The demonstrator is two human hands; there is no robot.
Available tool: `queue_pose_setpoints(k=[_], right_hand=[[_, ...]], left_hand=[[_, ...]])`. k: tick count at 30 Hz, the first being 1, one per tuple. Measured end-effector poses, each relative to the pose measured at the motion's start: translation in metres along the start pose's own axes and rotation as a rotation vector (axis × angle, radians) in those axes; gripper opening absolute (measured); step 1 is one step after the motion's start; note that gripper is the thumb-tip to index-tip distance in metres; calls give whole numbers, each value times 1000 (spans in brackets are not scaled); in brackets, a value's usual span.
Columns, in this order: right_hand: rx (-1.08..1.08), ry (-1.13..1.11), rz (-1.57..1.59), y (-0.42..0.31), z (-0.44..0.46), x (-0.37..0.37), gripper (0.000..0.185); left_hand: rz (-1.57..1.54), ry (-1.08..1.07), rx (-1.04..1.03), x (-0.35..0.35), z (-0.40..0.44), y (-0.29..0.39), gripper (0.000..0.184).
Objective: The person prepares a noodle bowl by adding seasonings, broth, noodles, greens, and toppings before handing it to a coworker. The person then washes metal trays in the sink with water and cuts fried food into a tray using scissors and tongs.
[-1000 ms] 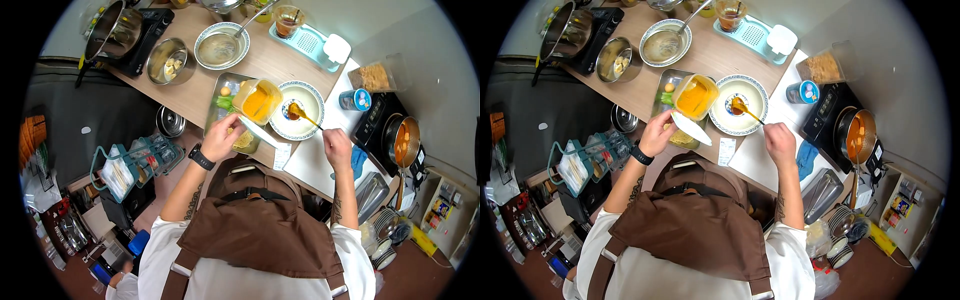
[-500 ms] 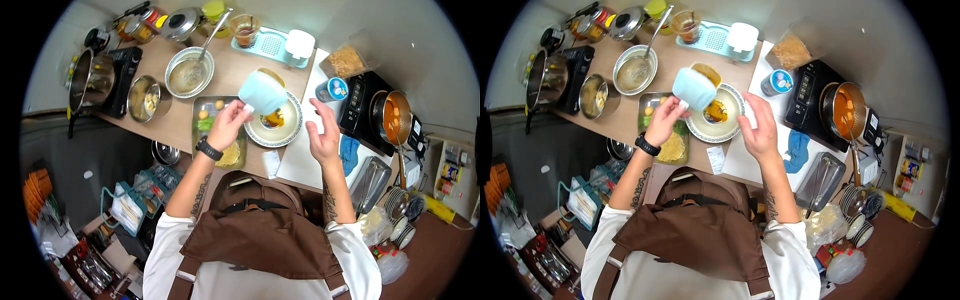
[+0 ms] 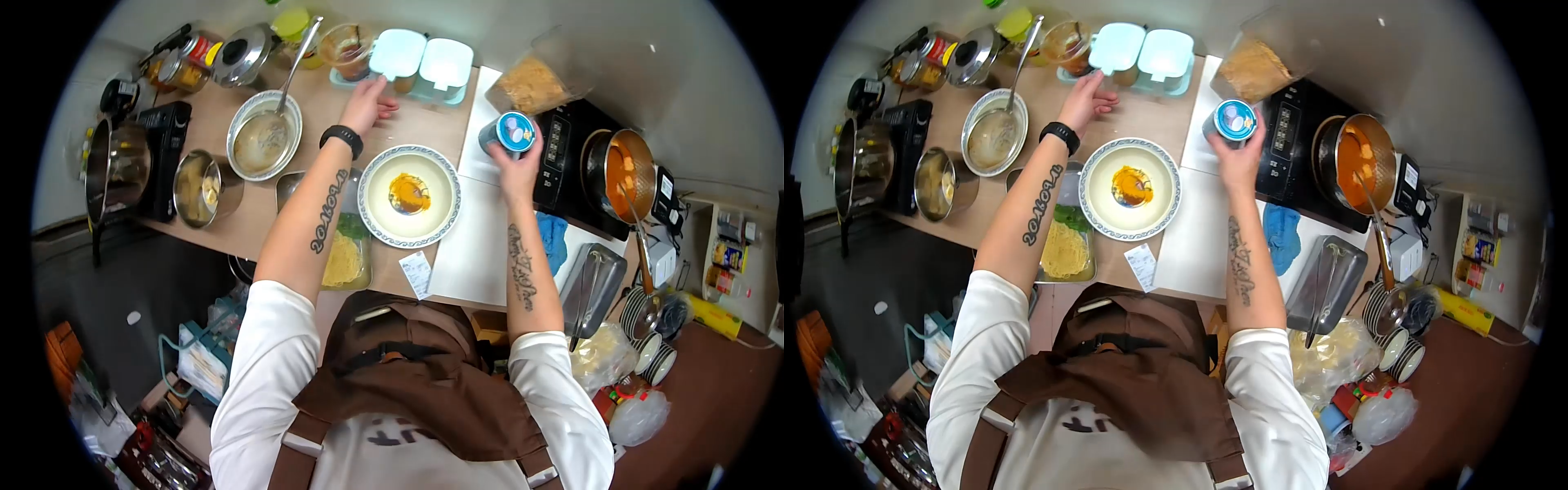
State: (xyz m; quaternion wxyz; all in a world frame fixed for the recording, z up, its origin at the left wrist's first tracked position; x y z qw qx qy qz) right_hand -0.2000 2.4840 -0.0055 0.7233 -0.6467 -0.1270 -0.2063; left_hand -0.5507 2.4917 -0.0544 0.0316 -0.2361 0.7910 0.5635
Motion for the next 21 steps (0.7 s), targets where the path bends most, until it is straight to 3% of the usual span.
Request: queue_pose_setpoints(k=[3, 5, 6, 8, 10, 14, 15, 21], right_hand=[[-22, -49, -152, -19, 2, 1, 83], [115, -140, -248, -67, -9, -2, 78], [222, -229, -283, -88, -19, -8, 77], [741, -331, -667, -150, -50, -29, 78], [880, -486, -873, -173, -77, -49, 75], [1085, -680, -1203, -177, -112, -86, 64], [1170, -660, -1250, -176, -117, -94, 52], [1417, -689, -1418, -187, -138, -125, 39]], left_hand=[[84, 38, -50, 19, -37, 16, 65], [21, 56, -131, 36, -89, 31, 51], [-55, 55, -135, 49, -114, 32, 44], [-4, 59, -76, 77, -166, 29, 33], [32, 64, -90, 108, -215, 16, 29], [23, 212, -83, 164, -298, -17, 25], [55, 253, -72, 175, -318, -23, 25], [29, 394, -93, 224, -382, -47, 22]])
Point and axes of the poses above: each hand's wrist, its own z-axis towards the middle knuckle, its own x-axis out of the back of the hand, y = z × x, the point moved 10 cm from there along z, towards the middle knuckle, and after that the axes turned 12 degrees about -z, right-handed, at the moved point
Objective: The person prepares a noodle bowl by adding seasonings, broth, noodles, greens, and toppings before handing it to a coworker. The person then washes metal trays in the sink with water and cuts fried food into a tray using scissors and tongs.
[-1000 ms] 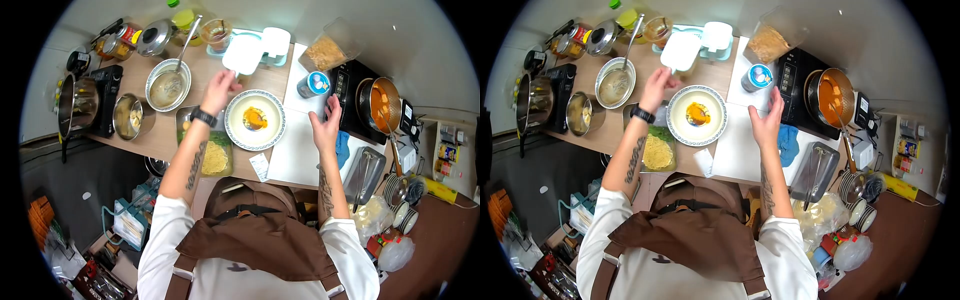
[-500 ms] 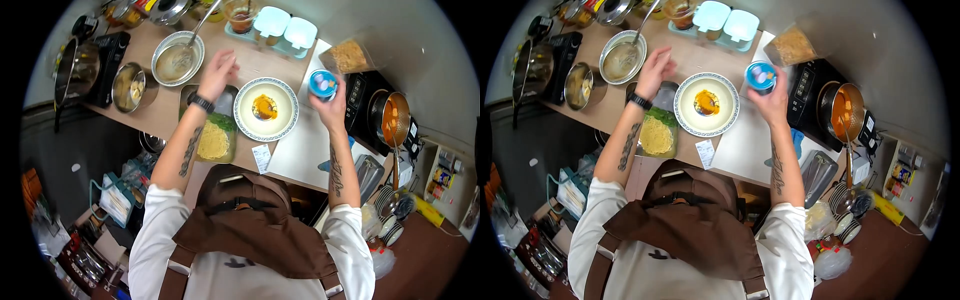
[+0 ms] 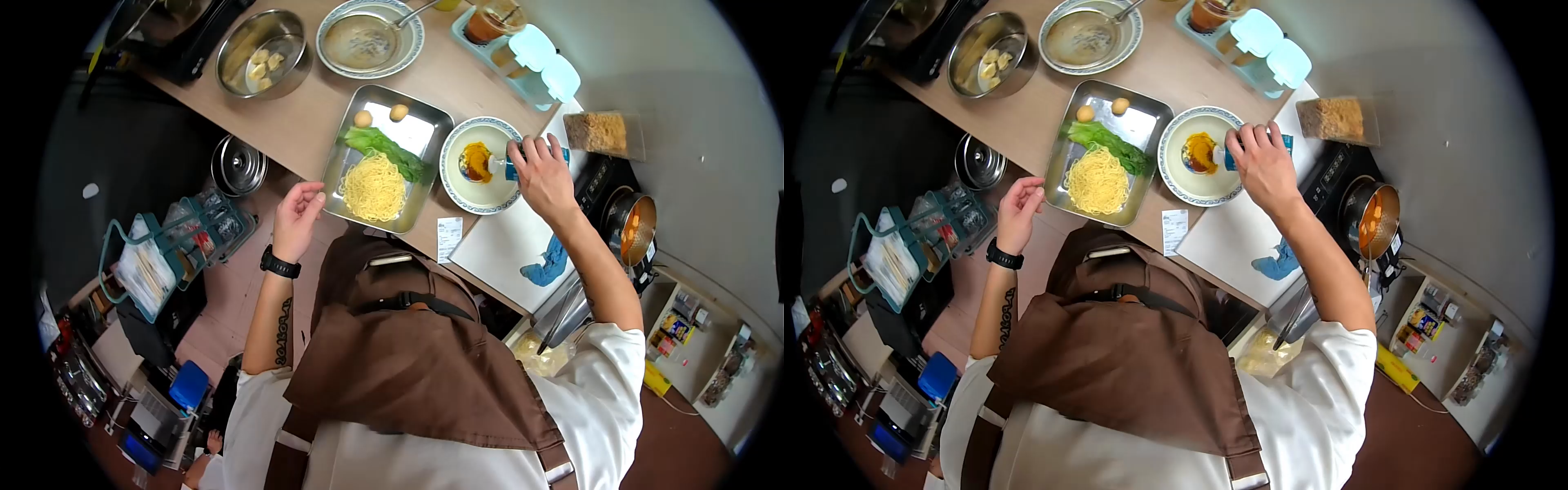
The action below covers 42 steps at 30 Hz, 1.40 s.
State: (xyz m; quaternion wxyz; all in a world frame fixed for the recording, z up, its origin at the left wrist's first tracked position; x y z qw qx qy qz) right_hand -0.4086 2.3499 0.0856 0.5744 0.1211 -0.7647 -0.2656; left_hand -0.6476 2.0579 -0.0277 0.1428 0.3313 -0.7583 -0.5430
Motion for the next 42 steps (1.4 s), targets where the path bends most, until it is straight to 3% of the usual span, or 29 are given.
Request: queue_pose_setpoints(k=[8, 16, 21, 23, 27, 28, 31, 32, 33, 35, 37, 40, 42], right_hand=[[75, -46, -93, -9, 10, 16, 38], [-55, -62, -38, 7, -11, 28, 43], [-234, -19, 64, 14, -36, 26, 46], [-335, -15, 196, 18, -49, 22, 65], [-662, 101, 554, 24, -87, -8, 73], [-730, 158, 622, 25, -96, -14, 74], [-958, 316, 908, 27, -132, -49, 77], [-1045, 372, 1011, 28, -146, -68, 78], [-1144, 420, 1179, 23, -158, -95, 80], [-1275, 345, 1226, 23, -172, -128, 89], [-1358, 305, 1357, 29, -173, -145, 88], [-1234, 450, 1255, 55, -168, -151, 95], [-1286, 503, 1189, 67, -195, -132, 92]], left_hand=[[-67, 8, 4, 23, -9, -20, 22], [-3, -206, 61, -32, -2, -16, 21], [86, -340, 82, -73, 2, -11, 22], [143, -385, 95, -88, 2, -8, 23], [59, -496, 162, -130, 2, -19, 26], [0, -564, 258, -144, -1, -30, 41], [-181, -524, 340, -184, -10, -34, 63], [-195, -530, 501, -196, -16, -40, 79], [-266, -477, 559, -207, -18, -46, 68], [-377, -414, 645, -227, -21, -60, 63], [-521, -413, 632, -254, -20, -58, 49], [-616, -258, 560, -263, -10, -74, 47], [-627, -175, 500, -263, -5, -85, 48]])
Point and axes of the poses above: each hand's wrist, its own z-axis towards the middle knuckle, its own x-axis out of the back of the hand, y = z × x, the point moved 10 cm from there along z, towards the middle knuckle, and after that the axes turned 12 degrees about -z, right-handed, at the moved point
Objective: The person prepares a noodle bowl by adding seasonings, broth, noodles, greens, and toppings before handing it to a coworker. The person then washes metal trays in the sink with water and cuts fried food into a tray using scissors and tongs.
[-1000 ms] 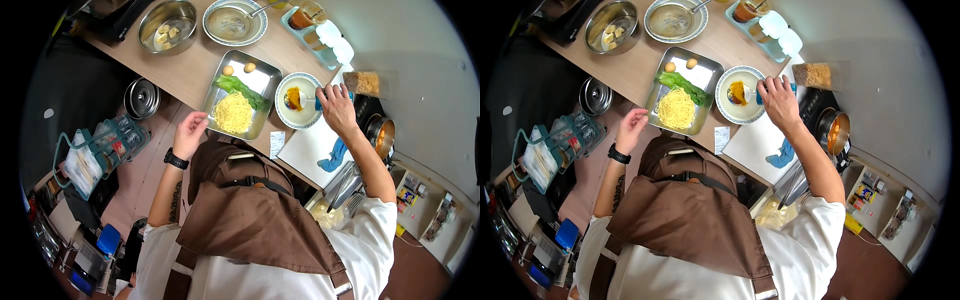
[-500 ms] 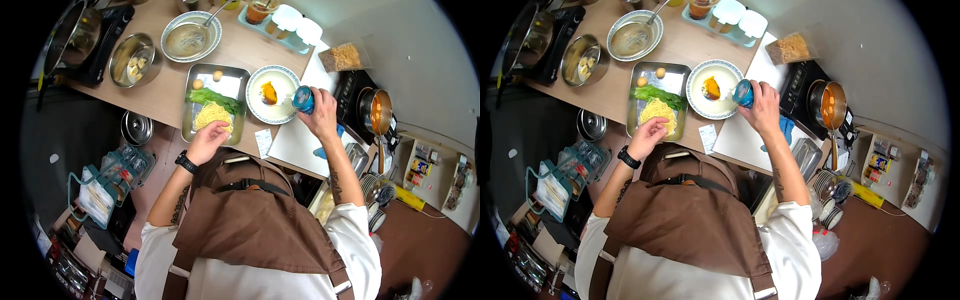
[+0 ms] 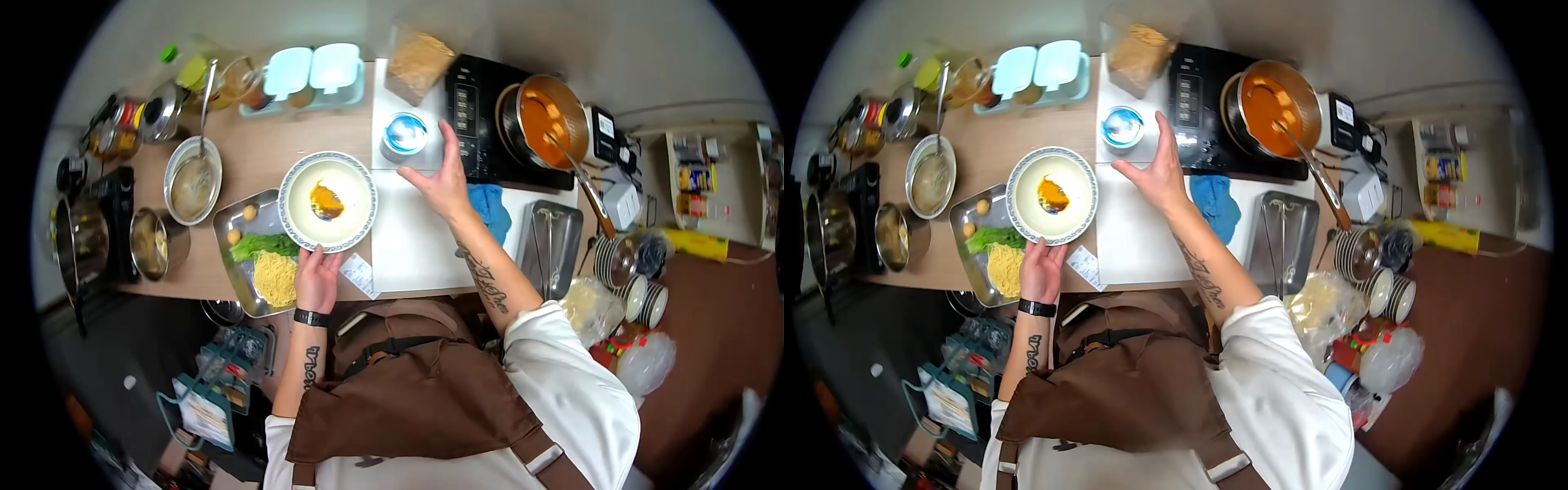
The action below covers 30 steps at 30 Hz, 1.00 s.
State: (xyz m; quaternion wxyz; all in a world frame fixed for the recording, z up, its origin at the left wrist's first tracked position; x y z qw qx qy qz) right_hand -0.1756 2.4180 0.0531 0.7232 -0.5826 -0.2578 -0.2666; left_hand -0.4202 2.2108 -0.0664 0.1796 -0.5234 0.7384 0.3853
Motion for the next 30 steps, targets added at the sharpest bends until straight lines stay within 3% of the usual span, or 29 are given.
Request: queue_pose_setpoints(k=[3, 5, 7, 9, 11, 15, 16, 18, 19, 21, 27, 30], right_hand=[[-134, 77, 246, 29, -32, 57, 73], [-187, 287, 381, 73, -67, 108, 55], [-369, 505, 486, 129, -102, 164, 50], [-535, 736, 638, 161, -126, 209, 59], [-610, 763, 689, 173, -129, 234, 65], [-597, 745, 828, 202, -107, 255, 60], [-619, 733, 858, 209, -100, 256, 43], [-561, 685, 878, 212, -86, 257, 33], [-531, 656, 885, 209, -75, 256, 29], [-450, 574, 787, 192, -54, 257, 29], [-153, 249, 425, 169, -4, 273, 31], [-155, 204, 453, 185, -3, 283, 30]], left_hand=[[-73, 15, -114, -6, 14, -3, 52], [-102, 8, -164, -7, 21, -3, 55], [-76, -5, -209, -6, 28, 1, 60], [-19, -18, -221, -9, 29, 5, 61], [-2, -38, -209, -8, 26, 5, 65], [68, -116, -202, -33, -11, 7, 69], [94, -148, -205, -42, -20, 6, 70], [123, -193, -210, -68, -42, -3, 73], [144, -222, -202, -78, -49, -11, 66], [126, -223, -167, -101, -60, -28, 73], [152, -263, -137, -160, -45, -99, 72], [155, -261, -136, -183, -32, -128, 71]])
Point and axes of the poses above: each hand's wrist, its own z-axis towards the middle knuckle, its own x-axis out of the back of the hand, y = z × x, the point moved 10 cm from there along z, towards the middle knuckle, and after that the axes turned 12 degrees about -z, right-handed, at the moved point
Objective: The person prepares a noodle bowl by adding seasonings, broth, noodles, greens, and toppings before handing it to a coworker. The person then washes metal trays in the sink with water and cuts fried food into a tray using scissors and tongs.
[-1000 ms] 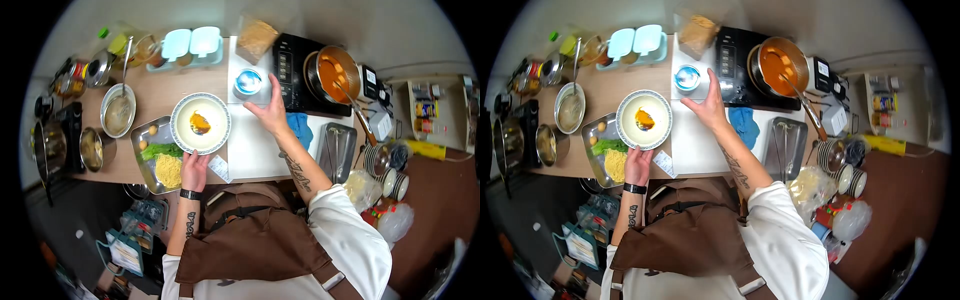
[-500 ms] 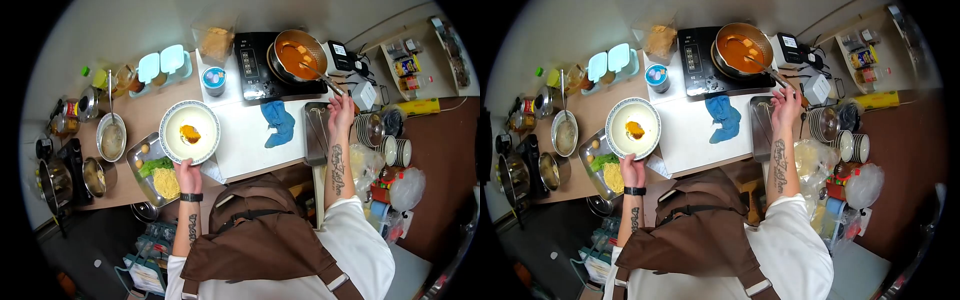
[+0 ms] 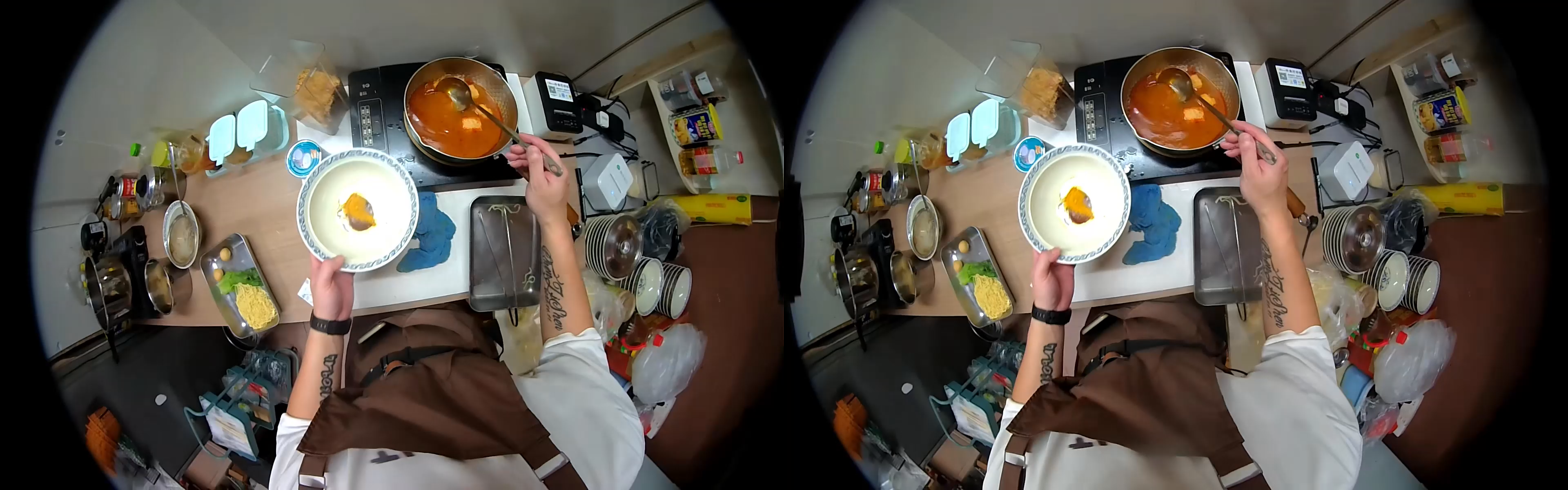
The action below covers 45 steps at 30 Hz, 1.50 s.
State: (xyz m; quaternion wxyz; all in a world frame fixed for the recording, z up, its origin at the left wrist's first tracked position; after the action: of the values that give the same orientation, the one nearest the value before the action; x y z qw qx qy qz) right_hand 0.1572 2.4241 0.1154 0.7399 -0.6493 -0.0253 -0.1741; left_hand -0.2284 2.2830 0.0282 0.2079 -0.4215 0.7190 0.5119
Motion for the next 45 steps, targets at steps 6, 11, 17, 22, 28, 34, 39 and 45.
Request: queue_pose_setpoints(k=[6, 11, 17, 22, 28, 34, 39, 45], right_hand=[[-151, 16, 180, 20, -7, 15, 31], [-243, 59, 237, 24, -14, 20, 31], [-213, 43, 229, 8, -17, 27, 30], [-217, 51, 203, -10, -21, 32, 29], [-178, 49, 204, -44, -25, 34, 29], [-159, -89, 233, -55, -36, 15, 30], [-116, -276, 215, -47, -53, -21, 29], [254, -483, -94, -77, -77, -29, 20]], left_hand=[[41, -14, 13, -30, 17, -21, 69], [72, -31, 24, -32, 22, -26, 69], [81, -33, 44, -27, 26, -32, 65], [83, -29, 54, -28, 30, -35, 62], [69, -22, 69, -28, 32, -38, 63], [58, -23, 69, -29, 36, -37, 65], [55, -30, 62, -31, 37, -34, 61], [54, -26, 36, -30, 38, -29, 60]])
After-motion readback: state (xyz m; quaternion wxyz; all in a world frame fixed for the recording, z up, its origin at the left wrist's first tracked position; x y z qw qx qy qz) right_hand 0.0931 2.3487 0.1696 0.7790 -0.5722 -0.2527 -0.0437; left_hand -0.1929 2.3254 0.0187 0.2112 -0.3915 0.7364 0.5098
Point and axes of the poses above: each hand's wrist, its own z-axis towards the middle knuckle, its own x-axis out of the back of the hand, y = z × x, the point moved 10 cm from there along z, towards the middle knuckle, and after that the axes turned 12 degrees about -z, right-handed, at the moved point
